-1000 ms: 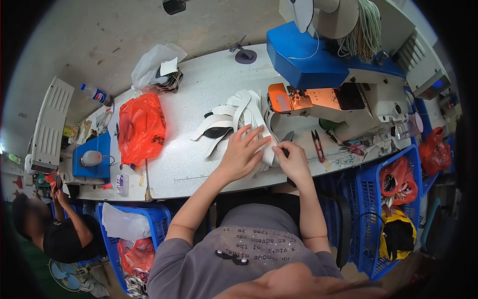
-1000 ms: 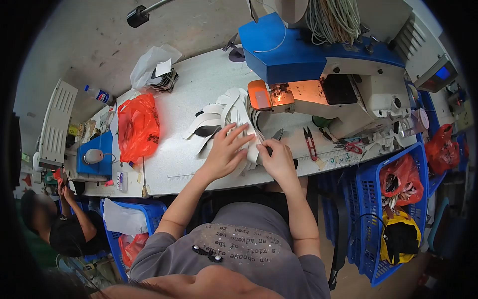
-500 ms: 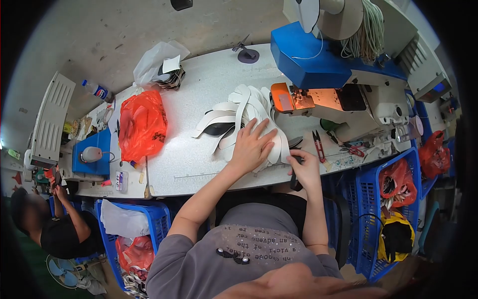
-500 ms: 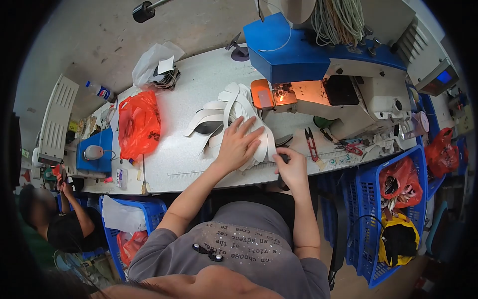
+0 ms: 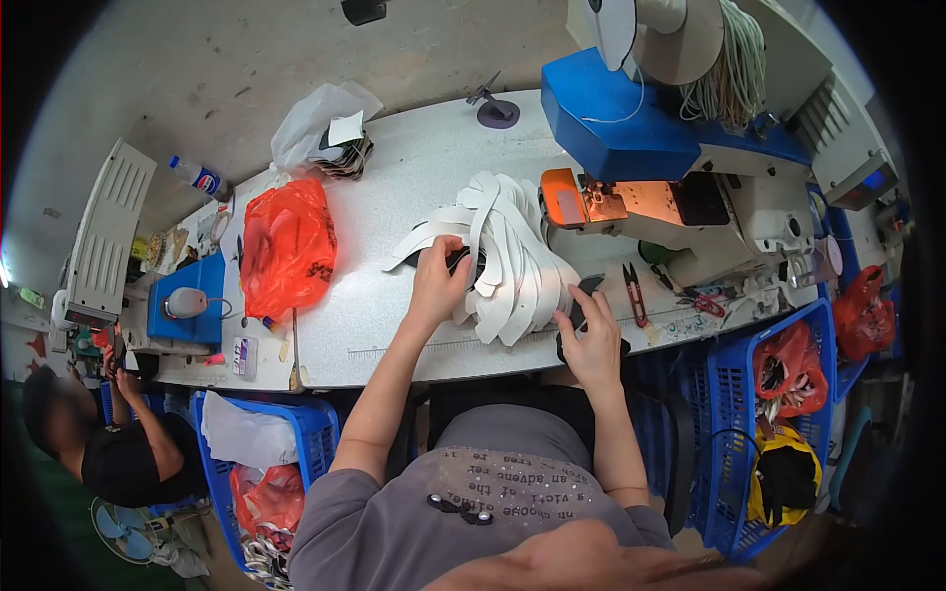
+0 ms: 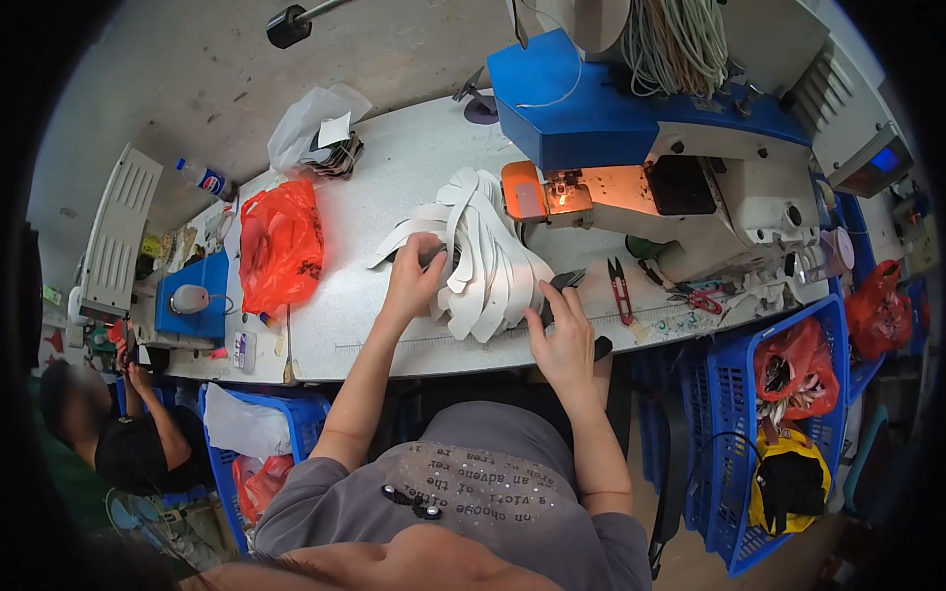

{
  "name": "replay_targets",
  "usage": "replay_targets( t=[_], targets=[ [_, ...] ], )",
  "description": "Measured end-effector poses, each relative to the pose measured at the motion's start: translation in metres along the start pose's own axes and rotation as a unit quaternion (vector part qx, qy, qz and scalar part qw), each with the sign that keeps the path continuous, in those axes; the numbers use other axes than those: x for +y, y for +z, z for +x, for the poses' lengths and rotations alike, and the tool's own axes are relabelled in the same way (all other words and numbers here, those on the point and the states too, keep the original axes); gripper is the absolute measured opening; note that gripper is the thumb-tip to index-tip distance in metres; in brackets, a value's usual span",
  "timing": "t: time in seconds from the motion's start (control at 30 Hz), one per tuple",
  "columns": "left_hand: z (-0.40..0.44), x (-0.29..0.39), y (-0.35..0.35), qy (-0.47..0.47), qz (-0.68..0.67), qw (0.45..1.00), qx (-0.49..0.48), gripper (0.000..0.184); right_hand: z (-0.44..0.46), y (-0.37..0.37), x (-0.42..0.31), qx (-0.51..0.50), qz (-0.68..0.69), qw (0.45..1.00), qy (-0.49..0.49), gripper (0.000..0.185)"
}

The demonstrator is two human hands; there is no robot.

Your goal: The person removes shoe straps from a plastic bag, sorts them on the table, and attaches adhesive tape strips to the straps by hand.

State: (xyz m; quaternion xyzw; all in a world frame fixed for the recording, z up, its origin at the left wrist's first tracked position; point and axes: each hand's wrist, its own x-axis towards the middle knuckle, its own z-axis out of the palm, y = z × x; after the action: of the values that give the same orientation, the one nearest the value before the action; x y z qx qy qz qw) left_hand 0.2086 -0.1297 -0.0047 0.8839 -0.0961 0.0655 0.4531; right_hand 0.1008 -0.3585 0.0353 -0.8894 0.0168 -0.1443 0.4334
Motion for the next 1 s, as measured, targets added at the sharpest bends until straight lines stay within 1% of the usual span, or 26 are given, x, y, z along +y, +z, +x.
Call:
replay_targets(
  t=[0.1, 0.2, 0.3, 0.33, 0.43, 0.47, 0.5, 0.57, 0.63, 0.67, 0.7, 0.77, 0.8, 0.9, 0.93, 1.0],
  targets=[
    [0.006, 0.005, 0.005, 0.031, 0.024, 0.999, -0.003, 0.026, 0.000, -0.002, -0.002, 0.005, 0.010, 1.000, 0.004, 0.036],
    [0.017, 0.009, 0.004, -0.029, -0.043, 0.998, -0.030, 0.020, -0.001, -0.006, -0.003, -0.002, 0.021, 1.000, 0.018, 0.035],
    [0.031, 0.006, -0.011, -0.086, -0.184, 0.979, -0.003, 0.014, -0.004, -0.008, 0.005, 0.013, 0.025, 0.999, 0.018, 0.034],
    [0.035, 0.019, -0.021, -0.088, -0.245, 0.966, 0.000, 0.016, -0.004, -0.010, 0.007, 0.014, 0.034, 0.999, 0.030, 0.033],
    [0.038, 0.072, -0.044, -0.183, -0.383, 0.904, -0.043, 0.023, -0.003, -0.013, 0.006, 0.010, 0.060, 0.996, 0.063, 0.032],
    [0.036, 0.079, -0.038, -0.194, -0.418, 0.886, -0.051, 0.032, -0.002, -0.014, 0.005, 0.007, 0.065, 0.995, 0.076, 0.031],
    [0.029, 0.086, -0.036, -0.202, -0.379, 0.898, -0.099, 0.036, -0.002, -0.014, 0.004, 0.005, 0.071, 0.993, 0.090, 0.031],
    [0.015, 0.073, -0.006, -0.159, -0.376, 0.896, -0.174, 0.040, -0.002, -0.010, 0.008, 0.017, 0.073, 0.995, 0.063, 0.029],
    [0.001, 0.074, 0.008, -0.209, -0.331, 0.880, -0.268, 0.043, -0.002, -0.010, 0.010, 0.026, 0.065, 0.997, 0.043, 0.027],
    [-0.006, 0.078, 0.012, -0.196, -0.307, 0.898, -0.245, 0.045, -0.002, -0.012, 0.010, 0.028, 0.054, 0.998, 0.035, 0.026],
    [-0.010, 0.080, 0.010, -0.148, -0.252, 0.930, -0.225, 0.045, -0.002, -0.014, 0.011, 0.029, 0.043, 0.998, 0.028, 0.025],
    [-0.015, 0.079, 0.003, -0.050, -0.138, 0.973, -0.179, 0.044, -0.002, -0.017, 0.016, 0.032, 0.043, 0.998, 0.019, 0.025],
    [-0.017, 0.070, 0.002, -0.036, -0.122, 0.980, -0.151, 0.040, -0.001, -0.018, 0.018, 0.031, 0.044, 0.998, 0.013, 0.024],
    [-0.019, 0.065, -0.014, -0.043, 0.028, 0.997, -0.066, 0.040, 0.003, -0.018, 0.021, 0.060, 0.043, 0.997, 0.017, 0.023],
    [-0.024, 0.064, -0.016, -0.021, 0.074, 0.997, -0.030, 0.040, 0.005, -0.015, 0.021, 0.041, 0.028, 0.998, 0.033, 0.026],
    [-0.034, 0.063, -0.011, 0.067, 0.188, 0.979, 0.034, 0.040, 0.006, -0.008, 0.020, 0.001, -0.003, 0.998, 0.069, 0.040]
  ],
)
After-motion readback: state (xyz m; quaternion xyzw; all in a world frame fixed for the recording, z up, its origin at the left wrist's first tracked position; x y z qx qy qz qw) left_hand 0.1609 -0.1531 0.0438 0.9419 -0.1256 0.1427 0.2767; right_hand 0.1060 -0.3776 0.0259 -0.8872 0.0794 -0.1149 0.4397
